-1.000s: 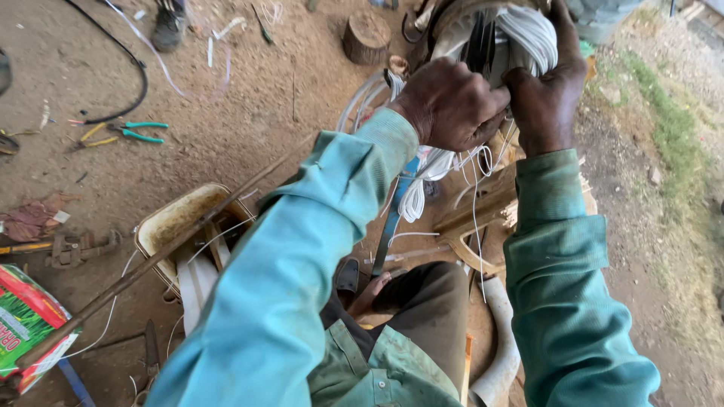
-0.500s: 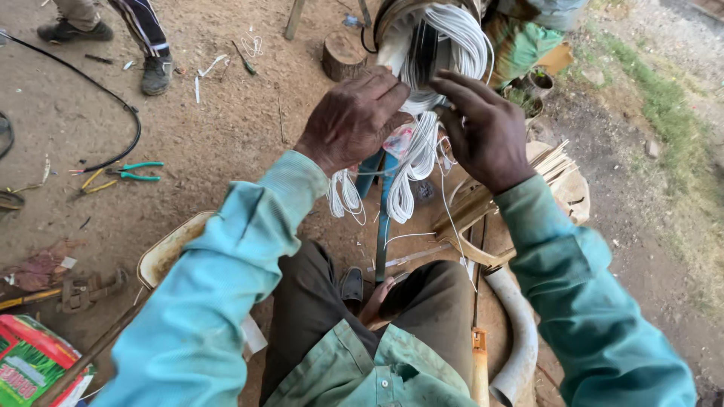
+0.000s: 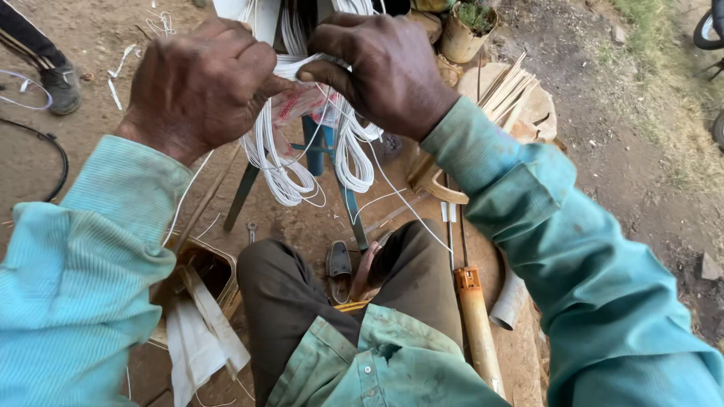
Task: The person coils white electrical cables by hand into loops and places them into a metal bucket. They repeatedly pull lengths of cable, fold them into loops, and stack them inside the bucket.
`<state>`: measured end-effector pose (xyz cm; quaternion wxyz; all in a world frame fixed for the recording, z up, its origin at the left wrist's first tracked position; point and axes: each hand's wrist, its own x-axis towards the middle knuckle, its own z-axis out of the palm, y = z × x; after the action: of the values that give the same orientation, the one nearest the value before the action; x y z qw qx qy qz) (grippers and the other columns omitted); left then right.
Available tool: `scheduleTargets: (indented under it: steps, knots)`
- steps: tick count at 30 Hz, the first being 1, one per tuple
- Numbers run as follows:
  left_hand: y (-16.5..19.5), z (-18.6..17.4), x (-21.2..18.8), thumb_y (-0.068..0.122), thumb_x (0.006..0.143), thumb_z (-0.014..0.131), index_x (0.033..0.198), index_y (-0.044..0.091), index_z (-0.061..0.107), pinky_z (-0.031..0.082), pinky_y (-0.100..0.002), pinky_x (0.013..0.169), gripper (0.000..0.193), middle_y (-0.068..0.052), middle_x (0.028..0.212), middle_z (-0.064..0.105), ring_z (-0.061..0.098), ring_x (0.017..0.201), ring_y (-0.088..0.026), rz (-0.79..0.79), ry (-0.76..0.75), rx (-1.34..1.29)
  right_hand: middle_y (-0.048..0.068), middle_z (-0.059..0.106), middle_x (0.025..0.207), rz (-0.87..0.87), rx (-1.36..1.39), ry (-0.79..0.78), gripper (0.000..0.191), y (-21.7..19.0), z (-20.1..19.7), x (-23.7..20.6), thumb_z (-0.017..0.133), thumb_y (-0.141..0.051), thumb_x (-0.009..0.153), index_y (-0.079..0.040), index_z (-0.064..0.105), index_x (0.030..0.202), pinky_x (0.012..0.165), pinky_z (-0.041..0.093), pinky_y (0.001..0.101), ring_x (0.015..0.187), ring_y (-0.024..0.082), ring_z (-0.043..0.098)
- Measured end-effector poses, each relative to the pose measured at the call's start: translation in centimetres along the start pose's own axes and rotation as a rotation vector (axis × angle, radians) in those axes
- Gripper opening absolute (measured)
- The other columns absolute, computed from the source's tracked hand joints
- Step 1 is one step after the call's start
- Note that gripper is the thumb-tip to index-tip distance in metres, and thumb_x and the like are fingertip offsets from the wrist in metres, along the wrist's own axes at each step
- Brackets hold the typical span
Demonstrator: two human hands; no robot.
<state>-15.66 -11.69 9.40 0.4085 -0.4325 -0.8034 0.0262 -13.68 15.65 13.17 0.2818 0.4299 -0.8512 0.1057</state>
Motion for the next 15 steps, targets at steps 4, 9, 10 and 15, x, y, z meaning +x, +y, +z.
scheduleTargets:
  steps: [4,9,10,15]
  knots:
    - [1.0,-2.1,1.1,0.052,0.107,0.066,0.092,0.009,0.07,0.057,-0.038,0.063,0.046,-0.01,0.088,0.071,0.072,0.085,-0.023,-0.07,-0.041,-0.061,0.007,0.073,0.103,-0.02,0.038,0.05,0.028,-1.1,-0.4,0.2,0.072,-0.036,0.108,-0.008,0.072,0.11,0.066,0.054,0.0443,0.081,0.031,0.071]
    - [2.6,-3.7,1.5,0.043,0.105,0.073,0.093,0.007,0.069,0.057,-0.036,0.069,0.038,-0.011,0.105,0.072,0.072,0.098,-0.026,-0.116,0.059,-0.078,0.008,0.074,0.112,-0.029,-0.022,0.129,0.031,-1.9,-0.9,0.3,0.071,-0.036,0.104,-0.007,0.073,0.115,0.061,0.055,0.0384,0.078,0.025,0.072]
    - [2.8,-3.9,1.5,0.042,0.104,0.073,0.094,0.005,0.069,0.057,-0.038,0.068,0.038,-0.013,0.102,0.071,0.071,0.094,-0.027,-0.15,0.057,-0.103,0.007,0.074,0.115,-0.061,-0.031,0.176,0.03,-1.8,-0.8,0.1,0.07,-0.035,0.104,-0.008,0.073,0.117,0.062,0.056,0.0376,0.079,0.025,0.072]
    - [5.0,-2.4,2.8,0.03,0.106,0.071,0.098,0.002,0.068,0.053,-0.045,0.077,0.029,-0.014,0.098,0.068,0.067,0.091,-0.029,-0.198,0.223,-0.181,0.016,0.068,0.08,0.262,0.178,0.341,0.03,1.5,0.6,-1.0,0.077,-0.032,0.103,-0.002,0.074,0.101,0.056,0.048,0.0432,0.058,0.026,0.064]
